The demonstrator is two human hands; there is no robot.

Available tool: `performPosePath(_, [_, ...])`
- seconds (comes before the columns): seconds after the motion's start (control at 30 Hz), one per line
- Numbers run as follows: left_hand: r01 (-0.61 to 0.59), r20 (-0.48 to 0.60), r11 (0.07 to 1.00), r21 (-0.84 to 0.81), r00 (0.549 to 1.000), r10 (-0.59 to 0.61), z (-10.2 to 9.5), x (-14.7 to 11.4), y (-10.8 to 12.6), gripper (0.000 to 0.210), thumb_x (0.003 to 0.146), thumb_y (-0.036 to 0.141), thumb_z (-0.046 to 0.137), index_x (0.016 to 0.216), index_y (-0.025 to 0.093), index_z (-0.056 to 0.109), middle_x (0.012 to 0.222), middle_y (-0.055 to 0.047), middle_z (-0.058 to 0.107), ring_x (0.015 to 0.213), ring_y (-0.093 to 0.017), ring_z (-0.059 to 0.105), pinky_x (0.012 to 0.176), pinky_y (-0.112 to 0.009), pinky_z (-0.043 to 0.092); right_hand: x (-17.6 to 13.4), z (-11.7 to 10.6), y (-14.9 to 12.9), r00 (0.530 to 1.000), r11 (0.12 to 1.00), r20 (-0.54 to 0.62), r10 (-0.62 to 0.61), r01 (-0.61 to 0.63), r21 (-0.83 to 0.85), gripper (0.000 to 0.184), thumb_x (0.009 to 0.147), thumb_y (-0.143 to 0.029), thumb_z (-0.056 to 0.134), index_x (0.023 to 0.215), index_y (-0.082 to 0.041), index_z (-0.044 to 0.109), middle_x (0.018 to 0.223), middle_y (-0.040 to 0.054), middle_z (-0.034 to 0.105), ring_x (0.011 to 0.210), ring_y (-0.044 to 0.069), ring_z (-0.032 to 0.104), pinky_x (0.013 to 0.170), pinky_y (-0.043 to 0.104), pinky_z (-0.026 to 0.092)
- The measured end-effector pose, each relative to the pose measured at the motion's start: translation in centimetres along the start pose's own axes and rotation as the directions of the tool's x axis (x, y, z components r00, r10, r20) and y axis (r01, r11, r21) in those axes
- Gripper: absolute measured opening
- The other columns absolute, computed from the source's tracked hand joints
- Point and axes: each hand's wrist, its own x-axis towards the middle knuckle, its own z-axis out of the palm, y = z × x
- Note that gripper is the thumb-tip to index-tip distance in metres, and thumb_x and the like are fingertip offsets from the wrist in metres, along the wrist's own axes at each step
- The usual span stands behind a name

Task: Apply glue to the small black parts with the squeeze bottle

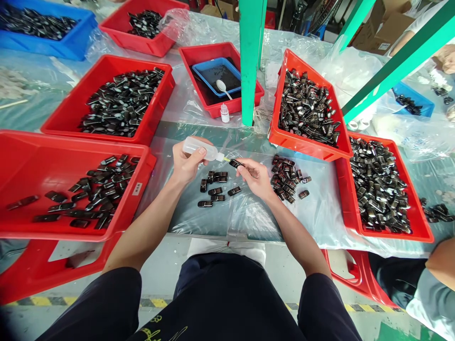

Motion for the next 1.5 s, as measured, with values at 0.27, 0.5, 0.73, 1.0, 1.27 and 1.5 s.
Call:
performPosePath(0.27, [0.026, 0.009, 0.999, 0.025, 1.000, -0.026, 0.1, 0.1, 0.4, 0.045, 0.076, 0.064, 0.088, 0.083, 0.019, 0.080, 0.065, -0.002, 0.070, 0.045, -0.009, 0.052, 0.043, -0.023, 0.038, -0.1, 0.0, 0.0, 1.000, 1.000, -0.007, 0.000, 0.000, -0.013, 0.053, 0.092, -0.068, 0.074, 0.111, -0.019, 0.078, 0.072, -0.0005, 0.068, 0.058, 0.011, 0.055, 0.057, 0.027, 0.048])
performPosePath(0.5, [0.043, -0.012, 0.999, 0.016, 0.999, -0.043, 0.0, 0.0, 0.4, 0.046, 0.076, 0.064, 0.089, 0.083, 0.019, 0.081, 0.063, -0.002, 0.068, 0.045, -0.010, 0.052, 0.045, -0.026, 0.036, 0.1, -0.2, 0.0, 1.000, 1.000, 0.011, 0.003, -0.003, -0.006, 0.053, 0.092, -0.068, 0.074, 0.112, -0.020, 0.079, 0.073, -0.0003, 0.068, 0.059, 0.011, 0.055, 0.058, 0.027, 0.048])
performPosePath(0.73, [0.030, -0.027, 0.998, 0.048, 0.999, -0.029, 0.0, 0.0, 0.9, 0.046, 0.076, 0.065, 0.088, 0.078, 0.019, 0.080, 0.059, -0.001, 0.064, 0.044, -0.009, 0.046, 0.045, -0.028, 0.032, 0.0, -0.2, 0.3, 1.000, 0.999, 0.006, -0.003, 0.003, -0.041, 0.053, 0.093, -0.069, 0.072, 0.113, -0.021, 0.080, 0.074, 0.0000, 0.067, 0.060, 0.011, 0.055, 0.058, 0.027, 0.047])
performPosePath(1.0, [0.019, -0.008, 0.995, 0.100, 1.000, -0.019, 0.1, 0.2, 1.5, 0.046, 0.075, 0.065, 0.088, 0.075, 0.020, 0.078, 0.052, 0.001, 0.059, 0.045, -0.010, 0.046, 0.046, -0.027, 0.035, -0.1, -0.3, 0.4, 1.000, 0.996, -0.001, 0.014, -0.014, -0.087, 0.056, 0.092, -0.072, 0.070, 0.112, -0.021, 0.081, 0.075, 0.0011, 0.067, 0.064, 0.013, 0.056, 0.060, 0.028, 0.048])
performPosePath(1.27, [0.007, 0.031, 0.997, 0.083, 0.999, -0.010, 0.0, 0.0, 0.9, 0.044, 0.078, 0.064, 0.086, 0.082, 0.021, 0.080, 0.058, -0.001, 0.064, 0.044, -0.009, 0.048, 0.043, -0.026, 0.032, 0.1, -0.2, 0.1, 0.998, 0.998, -0.011, 0.056, -0.056, 0.018, 0.058, 0.087, -0.073, 0.076, 0.110, -0.020, 0.080, 0.072, -0.0004, 0.064, 0.061, 0.012, 0.053, 0.056, 0.027, 0.047])
performPosePath(1.5, [-0.018, -0.031, 0.999, 0.032, 0.999, 0.019, -0.1, -0.2, 0.5, 0.040, 0.080, 0.062, 0.086, 0.084, 0.022, 0.081, 0.062, -0.001, 0.067, 0.045, -0.010, 0.051, 0.044, -0.026, 0.036, 0.1, -0.1, -0.3, 0.998, 0.997, -0.022, 0.057, -0.056, 0.060, 0.055, 0.087, -0.070, 0.078, 0.112, -0.022, 0.081, 0.073, -0.0008, 0.065, 0.060, 0.011, 0.053, 0.054, 0.025, 0.044])
